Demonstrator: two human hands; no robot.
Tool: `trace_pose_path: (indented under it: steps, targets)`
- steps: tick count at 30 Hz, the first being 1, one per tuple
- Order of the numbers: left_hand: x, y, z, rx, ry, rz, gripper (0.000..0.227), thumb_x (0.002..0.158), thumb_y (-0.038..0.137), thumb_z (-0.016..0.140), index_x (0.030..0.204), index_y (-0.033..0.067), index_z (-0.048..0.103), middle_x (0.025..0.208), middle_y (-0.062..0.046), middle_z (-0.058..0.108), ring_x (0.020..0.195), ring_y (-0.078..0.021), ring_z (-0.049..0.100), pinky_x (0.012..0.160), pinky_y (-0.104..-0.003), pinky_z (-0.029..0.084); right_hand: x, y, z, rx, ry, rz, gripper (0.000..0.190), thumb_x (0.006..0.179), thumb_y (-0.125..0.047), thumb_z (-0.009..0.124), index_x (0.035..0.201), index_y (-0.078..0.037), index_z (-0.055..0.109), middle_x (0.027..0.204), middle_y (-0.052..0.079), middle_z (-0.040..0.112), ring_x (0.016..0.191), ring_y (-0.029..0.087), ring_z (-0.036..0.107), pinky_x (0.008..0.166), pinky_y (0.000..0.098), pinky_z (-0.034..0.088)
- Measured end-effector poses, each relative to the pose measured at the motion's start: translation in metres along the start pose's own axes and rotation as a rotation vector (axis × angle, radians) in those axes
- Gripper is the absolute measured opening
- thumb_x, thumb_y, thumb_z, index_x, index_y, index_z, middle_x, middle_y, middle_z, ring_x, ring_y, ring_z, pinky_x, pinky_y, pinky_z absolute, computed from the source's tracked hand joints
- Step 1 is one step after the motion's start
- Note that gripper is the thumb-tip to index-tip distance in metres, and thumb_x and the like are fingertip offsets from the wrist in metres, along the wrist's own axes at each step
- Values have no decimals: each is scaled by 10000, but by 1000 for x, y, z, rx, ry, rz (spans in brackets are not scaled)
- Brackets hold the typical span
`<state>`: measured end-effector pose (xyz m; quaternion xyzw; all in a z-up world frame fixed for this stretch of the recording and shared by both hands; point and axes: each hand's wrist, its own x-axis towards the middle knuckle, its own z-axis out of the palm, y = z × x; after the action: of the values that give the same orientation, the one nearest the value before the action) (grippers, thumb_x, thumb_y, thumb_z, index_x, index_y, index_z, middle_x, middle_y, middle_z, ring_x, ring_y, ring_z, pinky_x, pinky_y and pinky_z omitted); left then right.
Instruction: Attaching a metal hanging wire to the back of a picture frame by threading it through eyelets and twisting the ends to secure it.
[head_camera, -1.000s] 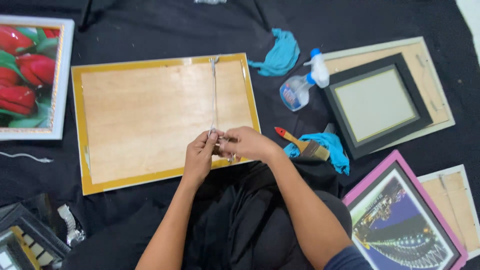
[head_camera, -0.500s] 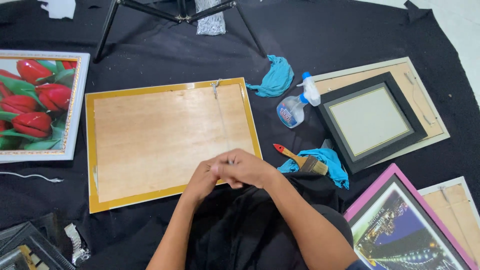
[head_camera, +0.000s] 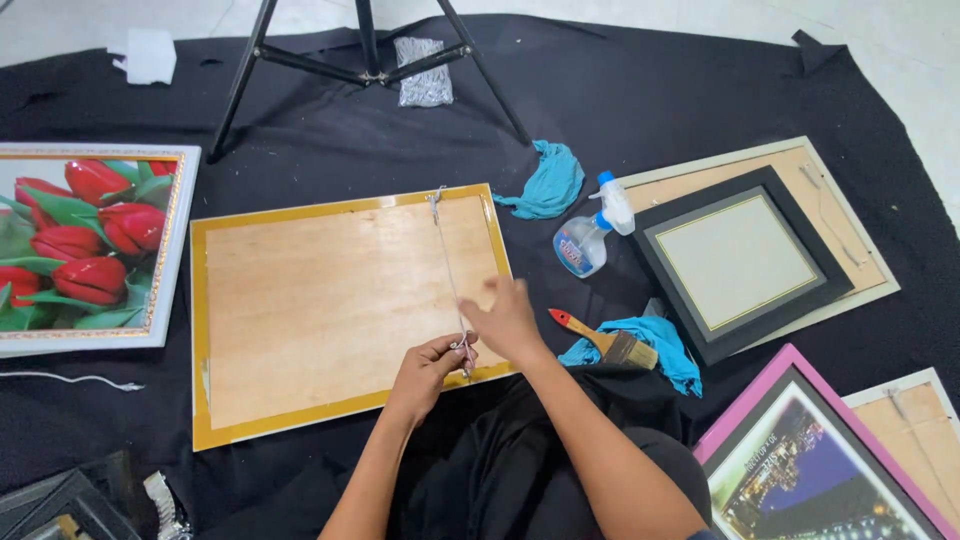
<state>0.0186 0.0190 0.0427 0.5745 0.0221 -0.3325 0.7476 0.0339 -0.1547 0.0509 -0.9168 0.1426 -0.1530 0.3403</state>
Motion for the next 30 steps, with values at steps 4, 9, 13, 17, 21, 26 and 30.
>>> trace_pose_path:
  steps: [4, 9, 13, 17, 21, 26, 30]
  targets:
    - [-5, 10, 4, -74, 39, -51, 322, 993, 137, 656, 1253, -37, 731, 971, -143, 772, 904, -211, 746, 936, -373, 596, 4, -13, -10, 252, -499, 455, 337, 856, -386, 712, 990, -83, 779, 919, 111, 751, 919, 260, 723, 799, 388, 565]
    - [-5, 13, 2, -132, 94, -50, 352, 1021, 237, 636, 1227, -28, 739, 986, -171, 785, 945, -253, 769, 982, -427, 597, 11, -29, -21, 616, -487, 636, 200, 906, -157, 581, 955, -24, 723, 857, 36, 741, 767, 112, 700, 748, 275, 574]
    - [-8, 23, 3, 213, 320, -3, 420, 1052, 350, 588, 1330, 61, 715, 1162, -189, 722, 1129, -292, 688, 1053, -454, 528, 7, -35, -25, 612, -533, 620, 126, 818, -126, 682, 814, 0, 694, 672, 101, 646, 617, 204, 701, 633, 346, 622]
    - [3, 3, -5, 207, 419, 9, 361, 1031, 308, 660, 1249, 35, 754, 851, -114, 685, 798, -173, 647, 764, -364, 559, 1, -37, -22, 656, -652, 587, 207, 817, -166, 759, 851, 33, 715, 686, 114, 630, 602, 218, 705, 616, 377, 636]
    - [4, 1, 4, -22, 334, -35, 326, 1021, 267, 666, 1192, 13, 778, 895, -134, 742, 832, -211, 676, 821, -363, 583, 1, -63, -43, 831, -688, 531, 137, 832, -54, 631, 896, 34, 715, 739, 106, 625, 683, 220, 701, 692, 371, 625]
    - [-9, 16, 22, -152, 47, -293, 881, 1031, 671, 243, 1092, -58, 734, 747, -110, 638, 696, -208, 664, 658, -333, 583, 1, -81, -55, 1098, -530, 485, 433, 804, -1, 651, 1235, 7, 688, 959, 118, 684, 739, 193, 704, 708, 364, 651]
    - [-5, 15, -5, -15, -92, -101, 655, 1015, 596, 454, 1135, 37, 773, 756, -134, 727, 692, -183, 686, 599, -231, 432, 13, -66, -57, 1245, -398, 464, 523, 839, 2, 515, 1349, 0, 626, 1129, 154, 703, 791, 218, 740, 738, 392, 652]
